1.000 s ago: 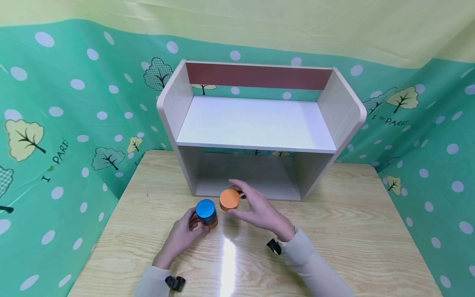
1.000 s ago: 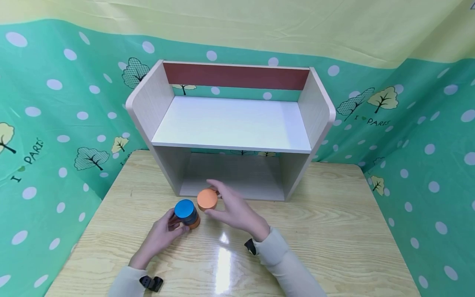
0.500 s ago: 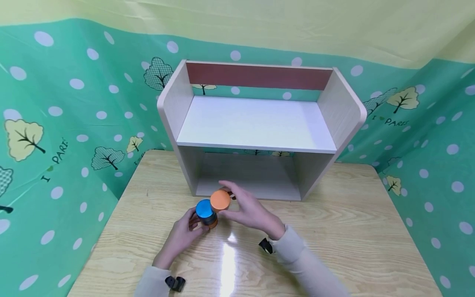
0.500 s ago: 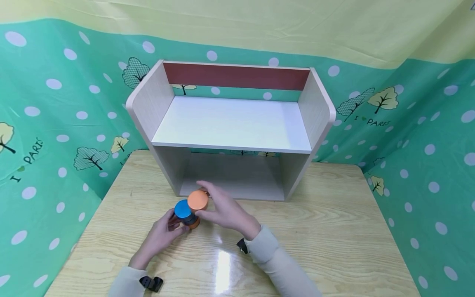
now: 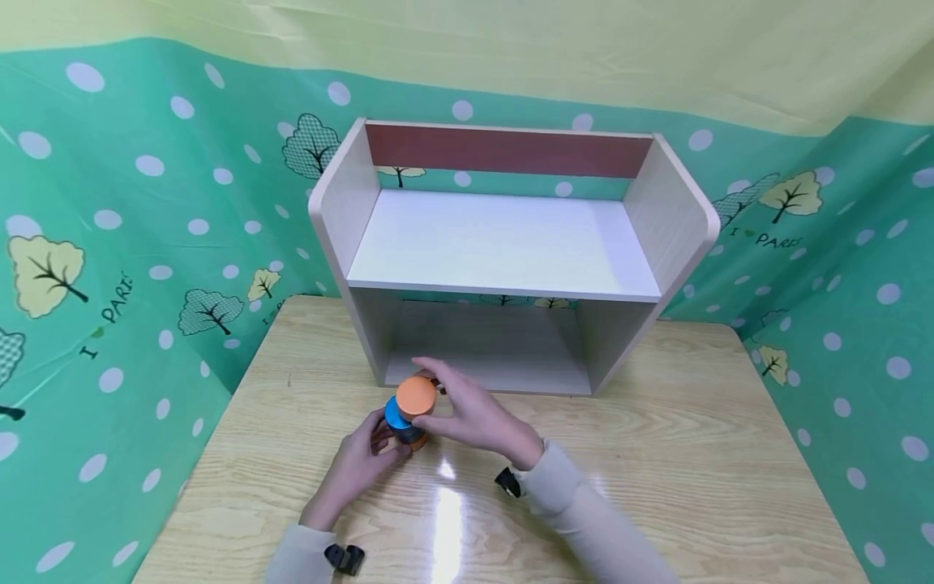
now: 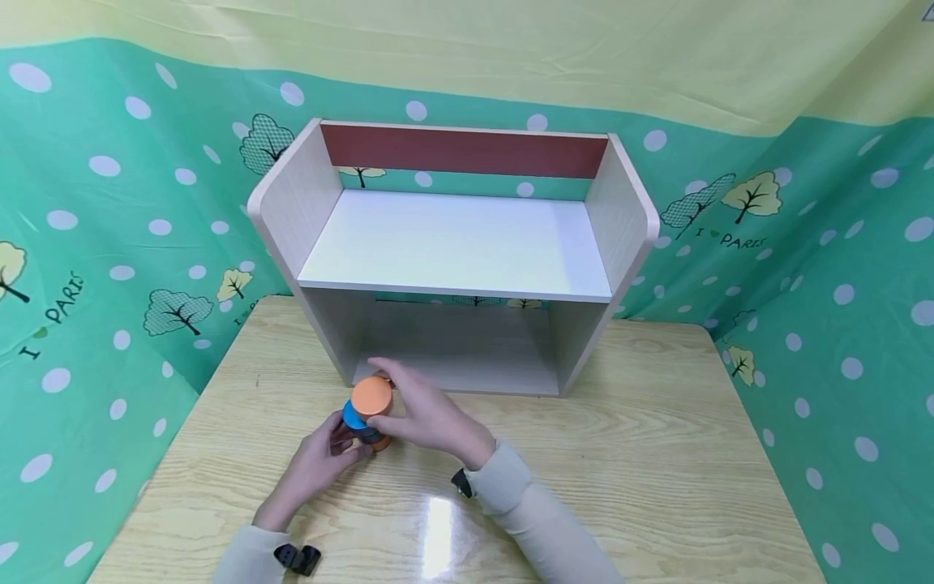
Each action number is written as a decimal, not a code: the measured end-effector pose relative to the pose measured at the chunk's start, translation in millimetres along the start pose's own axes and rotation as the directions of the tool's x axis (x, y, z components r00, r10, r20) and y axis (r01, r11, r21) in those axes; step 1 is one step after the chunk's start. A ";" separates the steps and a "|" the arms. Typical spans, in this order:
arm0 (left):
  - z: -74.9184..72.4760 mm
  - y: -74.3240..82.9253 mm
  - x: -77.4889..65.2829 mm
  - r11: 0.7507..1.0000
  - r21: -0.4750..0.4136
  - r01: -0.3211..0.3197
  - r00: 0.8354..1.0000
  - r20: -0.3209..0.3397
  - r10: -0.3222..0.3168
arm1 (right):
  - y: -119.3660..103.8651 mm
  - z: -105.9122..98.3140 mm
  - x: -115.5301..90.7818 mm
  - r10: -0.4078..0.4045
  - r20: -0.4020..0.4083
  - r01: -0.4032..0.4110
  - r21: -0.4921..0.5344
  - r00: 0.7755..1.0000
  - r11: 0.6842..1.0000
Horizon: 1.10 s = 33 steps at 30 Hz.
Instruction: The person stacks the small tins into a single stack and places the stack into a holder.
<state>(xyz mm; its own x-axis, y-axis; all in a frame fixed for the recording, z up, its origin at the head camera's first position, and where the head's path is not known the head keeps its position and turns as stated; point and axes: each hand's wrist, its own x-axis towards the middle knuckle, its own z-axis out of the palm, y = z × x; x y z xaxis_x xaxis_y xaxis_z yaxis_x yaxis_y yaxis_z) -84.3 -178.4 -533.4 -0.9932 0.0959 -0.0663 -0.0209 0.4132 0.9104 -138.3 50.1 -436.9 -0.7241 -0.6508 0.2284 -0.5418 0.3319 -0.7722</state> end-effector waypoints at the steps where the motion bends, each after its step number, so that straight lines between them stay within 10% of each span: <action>1: -0.1 0.0 -0.1 1.000 -0.003 -0.001 1.000 0.002 0.001 | -0.3 0.8 0.9 -0.004 0.003 0.004 -0.002 1.000 1.000; 33: 0.4 -3.2 -0.3 1.000 0.027 -0.008 1.000 -0.008 0.008 | -6.4 14.1 11.3 -0.050 0.054 0.053 -0.067 0.997 0.996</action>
<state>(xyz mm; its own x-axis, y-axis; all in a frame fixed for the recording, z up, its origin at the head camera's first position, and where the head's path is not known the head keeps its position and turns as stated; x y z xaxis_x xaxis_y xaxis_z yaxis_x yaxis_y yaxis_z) -83.8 -179.5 -536.4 -0.9943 0.0917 -0.0552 -0.0096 0.4372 0.8993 -137.0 30.9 -437.7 -0.6723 -0.7023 0.2342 -0.6070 0.3418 -0.7175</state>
